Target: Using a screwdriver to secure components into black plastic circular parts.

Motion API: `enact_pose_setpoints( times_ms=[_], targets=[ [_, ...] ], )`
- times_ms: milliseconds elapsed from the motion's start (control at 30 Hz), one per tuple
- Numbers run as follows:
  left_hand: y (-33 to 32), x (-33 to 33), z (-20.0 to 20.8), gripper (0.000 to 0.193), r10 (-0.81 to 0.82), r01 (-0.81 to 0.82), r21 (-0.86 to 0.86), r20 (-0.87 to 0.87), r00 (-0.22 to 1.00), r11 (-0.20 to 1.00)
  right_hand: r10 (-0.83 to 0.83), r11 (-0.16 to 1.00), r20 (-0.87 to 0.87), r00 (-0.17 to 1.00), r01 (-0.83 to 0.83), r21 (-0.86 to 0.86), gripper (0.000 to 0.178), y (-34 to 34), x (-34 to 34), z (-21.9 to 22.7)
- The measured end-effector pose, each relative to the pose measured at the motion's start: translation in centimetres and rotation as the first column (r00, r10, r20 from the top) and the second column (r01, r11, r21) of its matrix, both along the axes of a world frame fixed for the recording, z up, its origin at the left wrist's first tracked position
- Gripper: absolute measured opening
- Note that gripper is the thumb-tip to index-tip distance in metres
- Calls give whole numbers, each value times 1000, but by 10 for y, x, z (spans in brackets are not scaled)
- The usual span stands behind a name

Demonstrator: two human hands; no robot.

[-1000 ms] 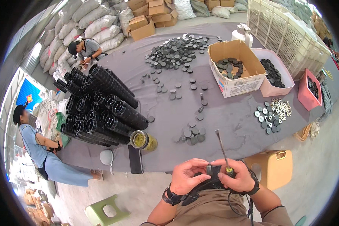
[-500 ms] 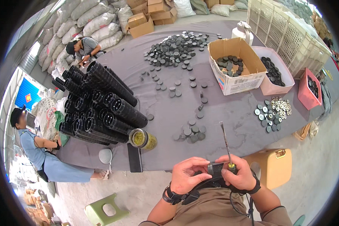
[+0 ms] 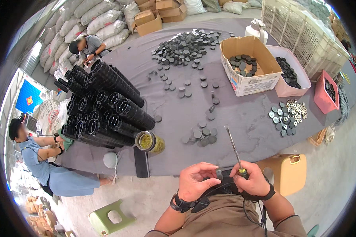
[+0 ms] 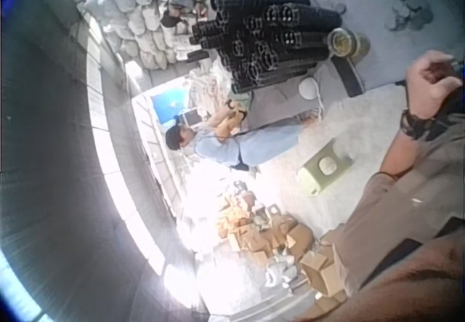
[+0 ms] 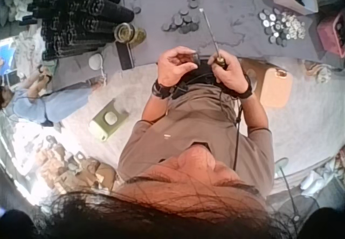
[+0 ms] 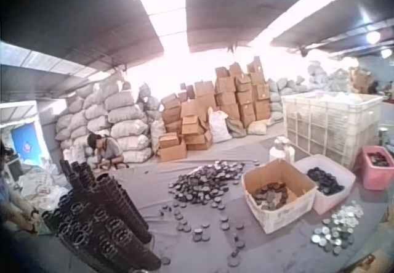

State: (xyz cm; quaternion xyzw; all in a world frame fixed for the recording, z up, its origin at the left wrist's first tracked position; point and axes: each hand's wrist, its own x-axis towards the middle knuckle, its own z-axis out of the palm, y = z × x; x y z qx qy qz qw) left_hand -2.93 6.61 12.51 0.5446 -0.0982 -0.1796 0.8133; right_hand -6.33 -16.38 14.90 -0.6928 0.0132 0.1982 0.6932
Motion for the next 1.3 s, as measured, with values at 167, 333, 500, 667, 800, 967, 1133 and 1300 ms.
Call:
enact_pose_setpoints(
  times_ms=[167, 333, 500, 667, 800, 967, 1133, 1300],
  targets=[
    [0, -2, 3, 37, 12, -13, -13, -37, 999, 1000, -17, 999, -6, 1000, 17, 49, 14, 2, -2, 0],
    [1, -2, 4, 36, 9, -10, -13, -38, 999, 1000, -5, 997, 20, 1000, 3, 74, 17, 4, -1, 5],
    [0, -2, 3, 36, 15, -17, -39, -34, 999, 999, 4, 998, 39, 999, -6, 60, 21, 5, -2, 4],
    [-1, -1, 1, 37, 8, -10, -53, -34, 999, 999, 6, 998, 48, 999, -9, 57, 28, 6, -2, 10],
    [-2, -1, 1, 39, 7, -8, -35, -9, 1000, 999, 9, 988, 93, 996, -23, 149, 31, 10, -2, 22],
    [1, -1, 1, 40, 3, -2, -19, 28, 1000, 1000, 86, 980, 356, 930, -14, -200, 16, 2, 2, -6],
    [2, -3, 2, 37, 28, -29, -23, -33, 999, 999, -5, 997, 87, 996, 12, -81, 10, 2, -4, -3],
    [1, -4, -5, 36, -1, -6, -91, -73, 997, 996, -63, 998, 118, 991, 63, 0, 17, 9, -2, 11]
  ],
)
